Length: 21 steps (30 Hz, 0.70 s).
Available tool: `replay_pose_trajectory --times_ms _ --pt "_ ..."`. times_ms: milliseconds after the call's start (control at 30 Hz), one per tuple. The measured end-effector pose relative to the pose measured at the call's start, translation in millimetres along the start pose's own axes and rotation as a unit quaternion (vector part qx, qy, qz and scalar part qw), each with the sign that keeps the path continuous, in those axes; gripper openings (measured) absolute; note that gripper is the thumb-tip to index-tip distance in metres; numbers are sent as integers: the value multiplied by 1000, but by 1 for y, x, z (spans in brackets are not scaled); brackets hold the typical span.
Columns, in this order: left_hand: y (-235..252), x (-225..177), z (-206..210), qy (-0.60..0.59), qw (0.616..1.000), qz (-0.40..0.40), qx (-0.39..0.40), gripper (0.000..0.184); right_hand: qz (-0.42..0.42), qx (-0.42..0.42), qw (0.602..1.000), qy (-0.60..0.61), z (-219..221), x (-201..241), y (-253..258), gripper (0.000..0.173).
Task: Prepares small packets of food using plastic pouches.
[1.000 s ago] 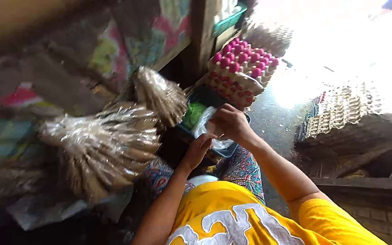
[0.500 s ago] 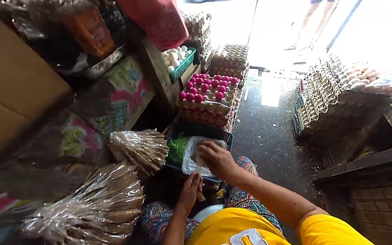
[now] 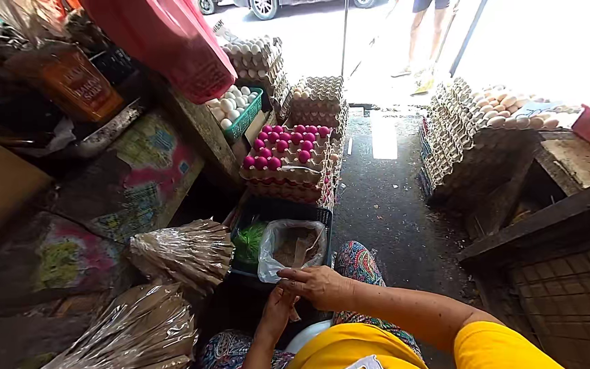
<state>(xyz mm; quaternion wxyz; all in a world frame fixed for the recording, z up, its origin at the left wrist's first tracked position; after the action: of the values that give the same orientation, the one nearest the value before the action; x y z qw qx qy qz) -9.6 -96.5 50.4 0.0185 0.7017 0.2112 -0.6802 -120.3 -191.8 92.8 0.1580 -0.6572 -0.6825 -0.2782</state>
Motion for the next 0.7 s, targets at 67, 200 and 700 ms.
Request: replay_pose_trajectory --times_ms 67,200,700 --pt "-2 -4 -2 23 1000 -7 9 24 0 27 1000 -6 3 -4 1 45" --pt "-3 -10 -8 65 996 -28 55 36 29 72 996 -35 1 -7 5 43" --pt "-9 -13 -18 248 967 52 17 32 39 120 989 -82 -12 -7 8 18"
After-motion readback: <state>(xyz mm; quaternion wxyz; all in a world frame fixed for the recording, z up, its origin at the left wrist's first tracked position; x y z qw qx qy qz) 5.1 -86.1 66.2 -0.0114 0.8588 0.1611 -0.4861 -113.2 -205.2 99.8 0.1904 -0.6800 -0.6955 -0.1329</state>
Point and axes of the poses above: each hand's wrist, its own y-axis towards the middle knuckle, its own z-axis out of the palm, x = y × z, the point moved 4 cm from there along y, towards the middle knuckle, and after that the axes turned 4 degrees about x, right-handed, at the moved point
